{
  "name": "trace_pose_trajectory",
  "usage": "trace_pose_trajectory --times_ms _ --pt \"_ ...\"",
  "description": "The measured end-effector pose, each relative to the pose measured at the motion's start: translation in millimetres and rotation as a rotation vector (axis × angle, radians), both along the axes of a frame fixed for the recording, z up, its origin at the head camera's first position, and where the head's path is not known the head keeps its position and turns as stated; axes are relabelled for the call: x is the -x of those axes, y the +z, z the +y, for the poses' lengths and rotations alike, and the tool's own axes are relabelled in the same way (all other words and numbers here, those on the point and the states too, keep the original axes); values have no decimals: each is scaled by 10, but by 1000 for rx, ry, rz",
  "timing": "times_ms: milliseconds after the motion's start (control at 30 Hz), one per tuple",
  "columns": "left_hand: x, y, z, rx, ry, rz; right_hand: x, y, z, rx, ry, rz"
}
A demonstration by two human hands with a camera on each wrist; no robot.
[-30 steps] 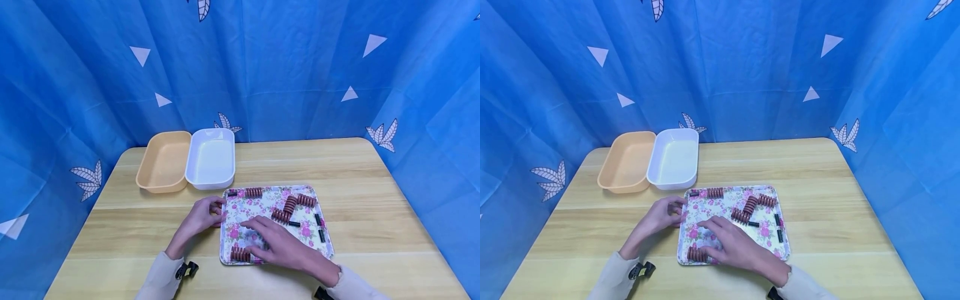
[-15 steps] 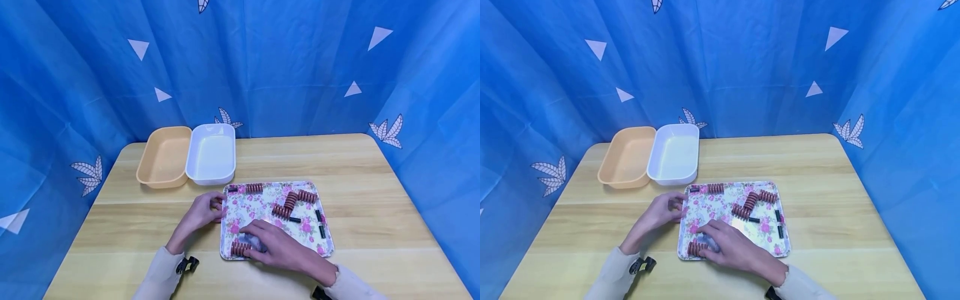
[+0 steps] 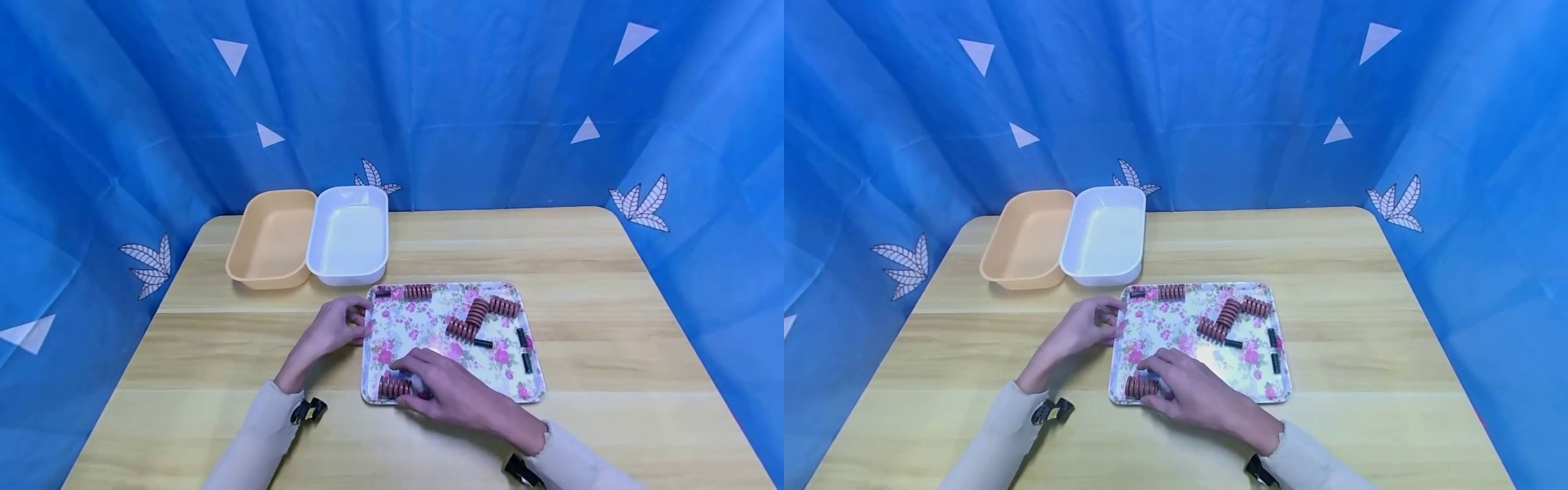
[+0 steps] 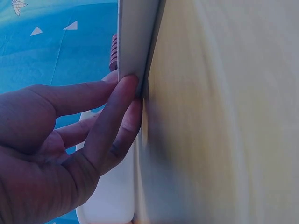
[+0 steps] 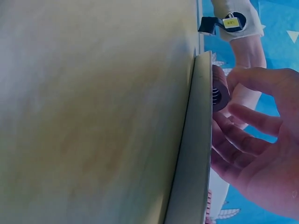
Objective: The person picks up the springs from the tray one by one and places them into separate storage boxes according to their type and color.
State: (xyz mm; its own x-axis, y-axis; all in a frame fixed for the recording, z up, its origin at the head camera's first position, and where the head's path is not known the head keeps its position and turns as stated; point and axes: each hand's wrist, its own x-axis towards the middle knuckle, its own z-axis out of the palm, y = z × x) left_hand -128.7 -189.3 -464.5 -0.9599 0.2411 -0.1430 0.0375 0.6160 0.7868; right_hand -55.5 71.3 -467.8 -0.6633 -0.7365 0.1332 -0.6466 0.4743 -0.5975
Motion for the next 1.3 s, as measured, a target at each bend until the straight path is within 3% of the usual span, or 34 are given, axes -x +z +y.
trace_pose_trajectory --times_ms 800,1300 --pt "-5 11 5 -25 24 -38 39 -20 -109 -43 44 41" --pt "2 18 5 -8 29 -44 45 -25 -155 -79 41 12"
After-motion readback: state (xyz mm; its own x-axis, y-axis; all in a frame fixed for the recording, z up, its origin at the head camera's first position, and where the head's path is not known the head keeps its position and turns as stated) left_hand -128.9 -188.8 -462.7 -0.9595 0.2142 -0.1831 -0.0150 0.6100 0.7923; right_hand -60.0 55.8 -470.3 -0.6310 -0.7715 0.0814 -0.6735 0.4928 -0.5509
